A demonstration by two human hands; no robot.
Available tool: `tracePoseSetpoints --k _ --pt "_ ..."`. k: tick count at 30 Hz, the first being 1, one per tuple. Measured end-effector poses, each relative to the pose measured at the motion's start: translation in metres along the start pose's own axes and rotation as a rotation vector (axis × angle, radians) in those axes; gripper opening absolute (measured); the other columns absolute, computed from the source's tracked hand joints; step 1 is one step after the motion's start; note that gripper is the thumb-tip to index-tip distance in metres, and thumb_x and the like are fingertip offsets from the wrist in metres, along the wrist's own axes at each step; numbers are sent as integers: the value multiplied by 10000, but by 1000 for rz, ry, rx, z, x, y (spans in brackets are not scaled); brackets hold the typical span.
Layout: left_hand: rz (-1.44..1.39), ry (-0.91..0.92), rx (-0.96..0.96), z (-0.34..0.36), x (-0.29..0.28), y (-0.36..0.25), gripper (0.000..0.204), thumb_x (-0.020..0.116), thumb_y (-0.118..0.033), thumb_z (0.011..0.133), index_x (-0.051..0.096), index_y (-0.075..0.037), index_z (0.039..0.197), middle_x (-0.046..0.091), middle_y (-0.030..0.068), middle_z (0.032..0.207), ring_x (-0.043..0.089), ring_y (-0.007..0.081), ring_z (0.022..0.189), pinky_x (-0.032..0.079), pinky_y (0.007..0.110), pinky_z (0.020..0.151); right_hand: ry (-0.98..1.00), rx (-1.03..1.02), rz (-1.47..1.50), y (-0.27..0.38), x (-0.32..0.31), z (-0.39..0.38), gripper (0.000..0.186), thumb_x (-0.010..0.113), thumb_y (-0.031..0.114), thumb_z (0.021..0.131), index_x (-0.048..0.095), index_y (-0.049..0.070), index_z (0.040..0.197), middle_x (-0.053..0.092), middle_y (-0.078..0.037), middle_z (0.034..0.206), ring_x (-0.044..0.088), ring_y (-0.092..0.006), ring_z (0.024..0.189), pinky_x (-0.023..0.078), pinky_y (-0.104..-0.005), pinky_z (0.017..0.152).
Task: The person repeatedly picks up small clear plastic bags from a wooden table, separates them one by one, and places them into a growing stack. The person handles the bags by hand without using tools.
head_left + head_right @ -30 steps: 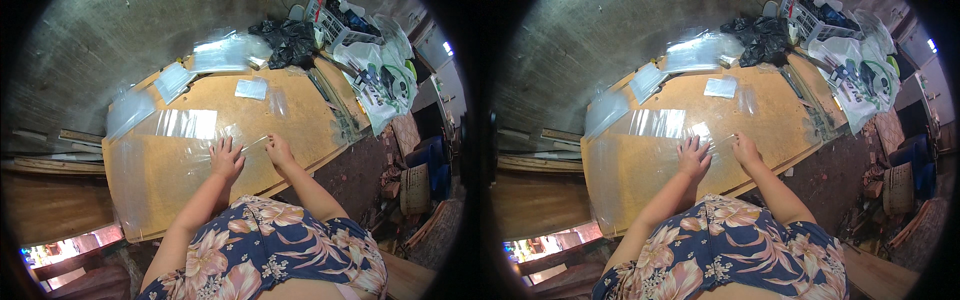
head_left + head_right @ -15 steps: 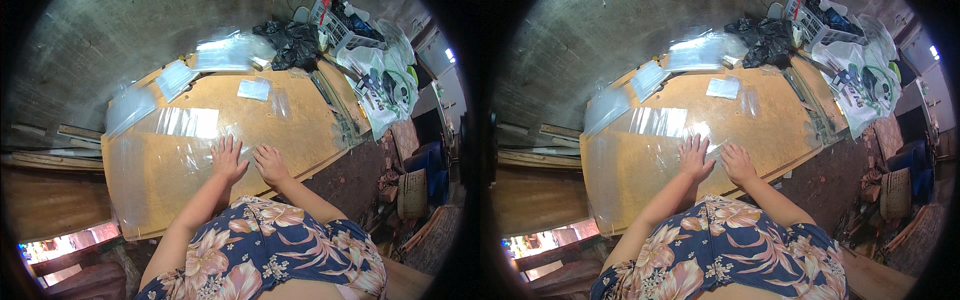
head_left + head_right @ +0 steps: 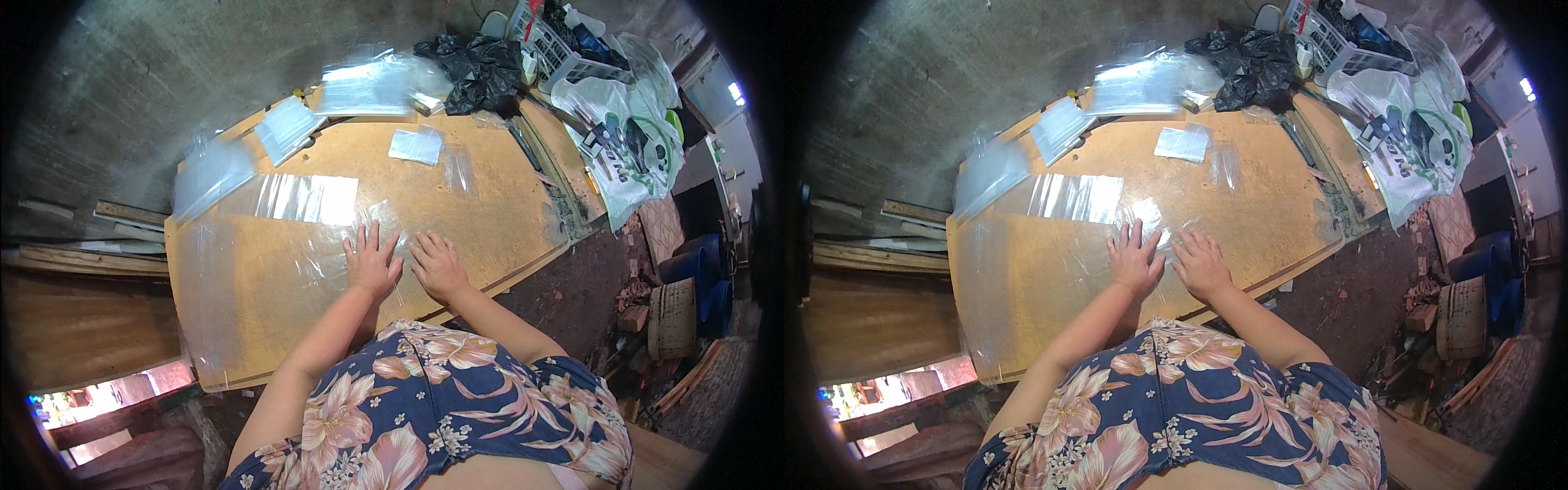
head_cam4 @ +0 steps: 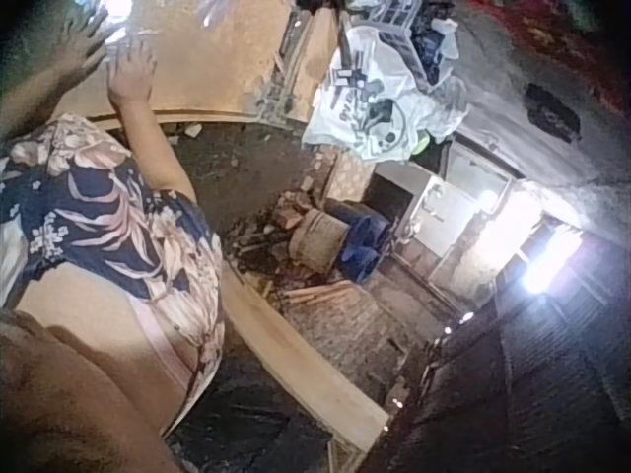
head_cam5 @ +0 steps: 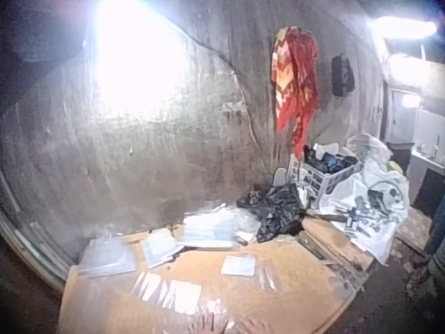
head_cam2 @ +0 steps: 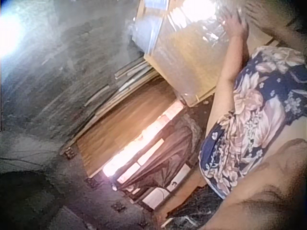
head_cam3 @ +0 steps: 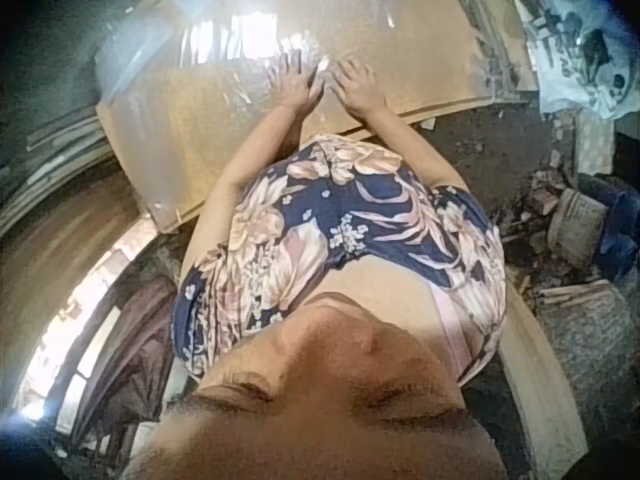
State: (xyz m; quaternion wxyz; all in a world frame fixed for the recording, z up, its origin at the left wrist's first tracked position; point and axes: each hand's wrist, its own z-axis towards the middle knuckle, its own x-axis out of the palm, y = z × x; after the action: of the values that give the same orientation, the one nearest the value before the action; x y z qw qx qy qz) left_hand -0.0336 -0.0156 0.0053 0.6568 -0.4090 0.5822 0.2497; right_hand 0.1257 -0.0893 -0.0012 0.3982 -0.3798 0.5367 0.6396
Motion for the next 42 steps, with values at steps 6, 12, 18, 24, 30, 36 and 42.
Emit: tracePoseSetpoints --k 6,12,18,24,30,36,42 --pt "-2 111 -38 1 -7 -1 563 546 -436 785 412 -293 1313 218 116 1445 165 343 1336 132 609 1018 0 -1 -8 2 -3 1 424 553 283 823 519 80 1193 418 -126 1318 345 -304 1241 283 -497 983" --pt "10 105 -32 2 -6 0 584 553 -438 768 405 -301 1317 217 119 1447 163 360 1333 157 624 1002 -200 43 44 -20 -4 -3 349 540 236 822 544 82 1135 515 -136 1177 455 -322 1105 340 -449 940" --pt "-7 108 -29 2 -4 2 589 560 -438 761 412 -303 1315 220 114 1446 151 353 1338 145 628 1004 -687 802 -122 -153 -48 -37 341 639 219 728 538 26 989 548 -187 951 510 -373 937 403 -452 836" --pt "23 163 -68 5 -6 0 568 557 -460 765 428 -320 1300 200 89 1459 144 340 1342 135 614 1017 -687 1113 -111 -216 -68 -81 480 692 233 717 513 26 1111 501 -191 1084 464 -351 1060 380 -415 905" --pt "37 183 -43 8 -15 -3 567 571 -448 756 435 -313 1290 227 98 1442 176 353 1323 172 628 995 -680 1125 -128 -224 -68 -81 321 694 242 720 627 47 967 523 -168 1035 503 -340 998 417 -406 858" --pt "47 199 -11 11 -18 0 580 576 -419 745 431 -314 1297 250 127 1412 209 391 1289 209 621 982 -592 1152 -169 -235 -75 -79 175 611 206 793 643 68 896 561 -152 900 551 -315 882 440 -405 781" --pt "5 135 24 10 -15 5 553 568 -406 746 449 -304 1276 268 151 1392 245 414 1255 245 605 953 -896 870 22 -187 -80 -33 181 552 200 847 607 27 850 615 -149 797 599 -276 762 457 -343 687"
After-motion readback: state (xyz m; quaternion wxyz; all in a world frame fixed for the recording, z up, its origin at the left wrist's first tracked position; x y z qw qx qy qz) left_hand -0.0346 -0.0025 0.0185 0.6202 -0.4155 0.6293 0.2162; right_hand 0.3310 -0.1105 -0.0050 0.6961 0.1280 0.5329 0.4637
